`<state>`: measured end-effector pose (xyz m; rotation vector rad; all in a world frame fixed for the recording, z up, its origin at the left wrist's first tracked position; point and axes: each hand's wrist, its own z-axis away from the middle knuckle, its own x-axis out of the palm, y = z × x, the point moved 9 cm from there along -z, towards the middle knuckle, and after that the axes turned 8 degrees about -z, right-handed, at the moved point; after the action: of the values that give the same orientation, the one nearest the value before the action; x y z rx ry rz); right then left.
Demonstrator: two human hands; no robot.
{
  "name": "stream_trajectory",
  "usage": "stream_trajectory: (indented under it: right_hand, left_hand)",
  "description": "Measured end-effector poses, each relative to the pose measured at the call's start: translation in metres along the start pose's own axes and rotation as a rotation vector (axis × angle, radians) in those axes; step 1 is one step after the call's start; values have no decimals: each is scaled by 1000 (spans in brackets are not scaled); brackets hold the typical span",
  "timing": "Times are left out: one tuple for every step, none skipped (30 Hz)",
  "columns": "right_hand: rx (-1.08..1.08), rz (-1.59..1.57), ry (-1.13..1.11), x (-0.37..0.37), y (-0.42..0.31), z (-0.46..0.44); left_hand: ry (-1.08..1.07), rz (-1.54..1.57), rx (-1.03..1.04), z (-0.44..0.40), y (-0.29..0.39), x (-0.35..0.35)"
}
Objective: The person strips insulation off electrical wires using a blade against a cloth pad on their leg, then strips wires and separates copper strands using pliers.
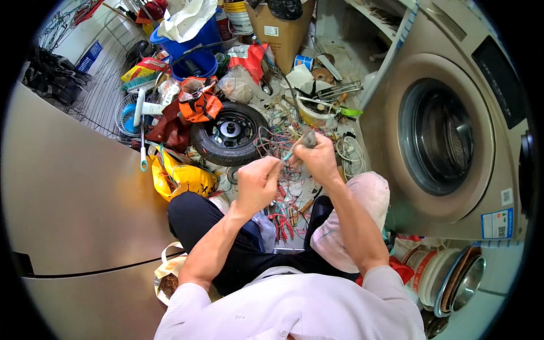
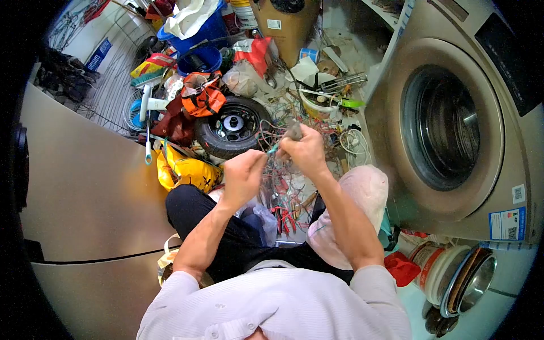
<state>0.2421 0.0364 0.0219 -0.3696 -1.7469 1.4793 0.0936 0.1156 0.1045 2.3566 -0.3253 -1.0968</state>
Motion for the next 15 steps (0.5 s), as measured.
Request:
stream_trajectory:
  right_hand:
    - [-86, 84, 108, -16, -5, -2]
    - [-68, 86, 207, -39, -2, -6]
    - [-108, 102, 245, -50, -15, -6]
    - [-145, 123, 275, -57, -31, -4]
    - [-147, 125, 266, -61, -37, -3]
    - [-137, 142, 277, -64, -43, -3]
    - [-123, 157, 292, -66, -46, -2]
    - [-121, 157, 293, -63, -46, 0]
    - [-121, 235, 211, -48, -48, 3]
    - [-124, 312, 128, -33, -49, 6]
    - [-79, 300, 42, -22, -44, 9]
    - [-78, 299, 44, -13, -43, 12]
    - [-180, 302, -65, 10, -48, 15]
    - [-230, 303, -121, 24, -49, 17]
    - [-280, 301, -176, 37, -49, 19]
  left_hand:
    - [35, 105, -76, -1, -6, -3]
    - [32, 104, -67, -2, -6, -5]
    - [2, 197, -211, 1, -21, -5]
    - [-19, 291, -361, 7, -35, -3]
    - [4, 391, -432, 9, -44, 0]
    - [13, 390, -426, 6, -45, 0]
    - [-6, 448, -471, 5, -49, 3]
    - [-30, 506, -520, 7, -52, 7]
    - [-39, 544, -526, 8, -52, 11]
    - [-45, 547, -528, 8, -51, 13]
    - [-62, 574, -567, 9, -51, 16]
    - [-78, 601, -606, 10, -52, 19]
    - [-80, 600, -608, 10, -52, 20]
    - [-70, 638, -597, 9, -51, 21]
    - [-59, 676, -584, 7, -51, 22]
